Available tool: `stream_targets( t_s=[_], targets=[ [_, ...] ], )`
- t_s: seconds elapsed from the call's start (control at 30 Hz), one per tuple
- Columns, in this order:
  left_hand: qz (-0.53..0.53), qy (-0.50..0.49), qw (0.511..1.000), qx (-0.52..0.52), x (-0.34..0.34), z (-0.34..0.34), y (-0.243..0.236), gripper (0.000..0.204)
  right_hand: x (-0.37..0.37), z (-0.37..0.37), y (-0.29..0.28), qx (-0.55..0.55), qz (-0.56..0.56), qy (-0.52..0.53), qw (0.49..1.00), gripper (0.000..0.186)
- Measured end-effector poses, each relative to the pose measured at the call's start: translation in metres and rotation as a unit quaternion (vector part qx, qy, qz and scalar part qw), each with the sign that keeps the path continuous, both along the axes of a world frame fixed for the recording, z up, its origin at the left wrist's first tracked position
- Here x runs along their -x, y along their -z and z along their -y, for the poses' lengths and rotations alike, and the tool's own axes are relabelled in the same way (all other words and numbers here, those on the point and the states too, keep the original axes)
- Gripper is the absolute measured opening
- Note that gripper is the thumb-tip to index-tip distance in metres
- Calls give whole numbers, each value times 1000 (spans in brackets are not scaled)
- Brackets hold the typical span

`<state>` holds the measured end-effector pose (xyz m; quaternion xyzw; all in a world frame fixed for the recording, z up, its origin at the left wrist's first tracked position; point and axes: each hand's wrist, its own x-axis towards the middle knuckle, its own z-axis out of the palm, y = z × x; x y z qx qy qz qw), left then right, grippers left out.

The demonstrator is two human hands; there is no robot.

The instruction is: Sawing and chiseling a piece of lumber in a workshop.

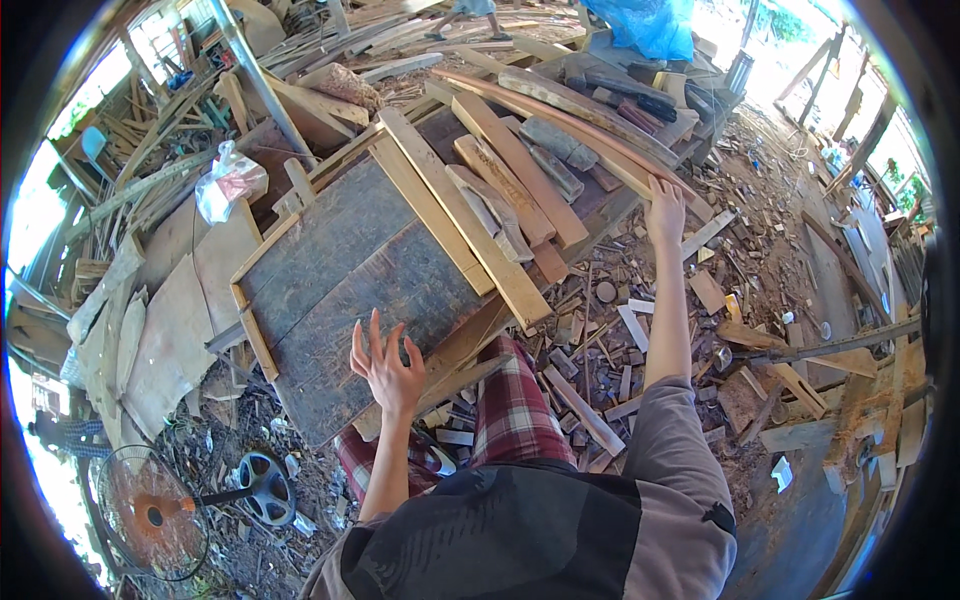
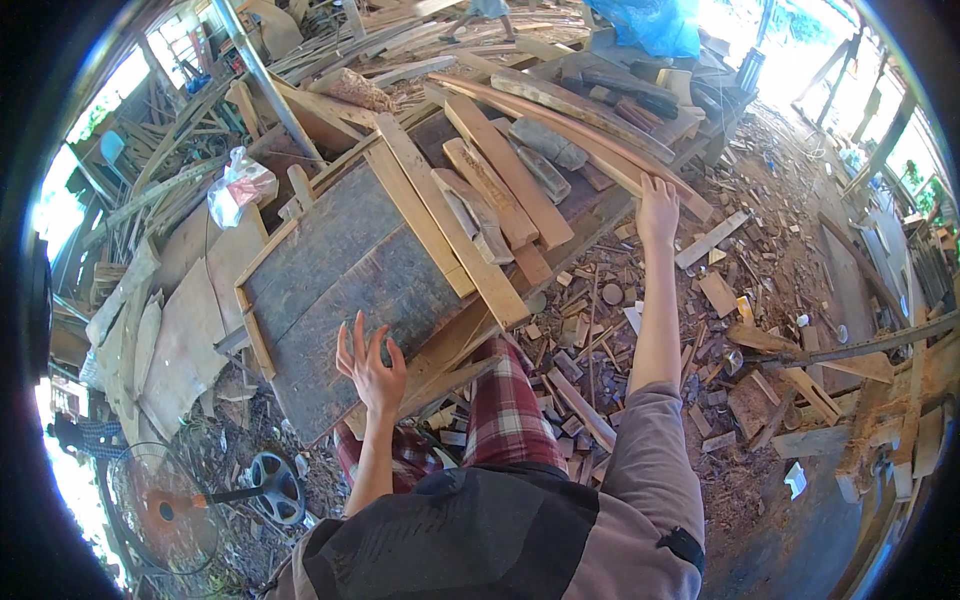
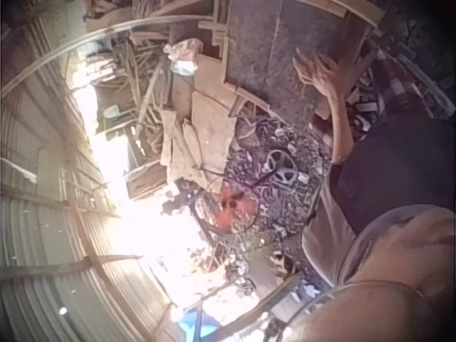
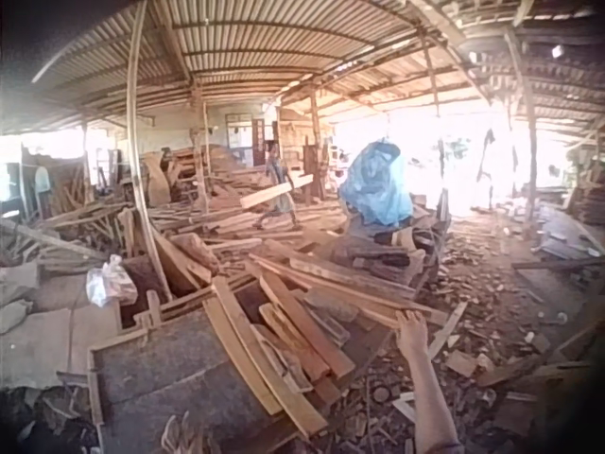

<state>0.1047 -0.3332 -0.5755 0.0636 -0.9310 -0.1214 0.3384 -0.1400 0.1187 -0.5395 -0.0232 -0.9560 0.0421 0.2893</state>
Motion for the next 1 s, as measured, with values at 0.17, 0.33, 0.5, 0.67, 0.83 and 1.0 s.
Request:
stream_targets(
  t_s=[0.17,0.33,0.5,0.67,0.83,1.0],
  targets=[
    [-12,1,1000,7,0,1,3,22,6,-7,-9,20,-7,-13,1000,40],
    [-9,0,1000,17,-1,1,2,21,14,-7,-17,204,-107,-96,968,34],
    [-1,-9,1000,22,-1,0,1,21,21,1,-24,324,-102,-90,936,35],
    [-8,-4,1000,22,1,0,2,21,28,-6,-8,351,-83,-54,931,38],
    [-2,-5,1000,18,1,0,3,21,27,-1,-5,331,-101,-60,936,37],
    [-6,-5,1000,26,1,-1,2,21,21,2,-8,244,-105,-70,962,36]
  ],
)
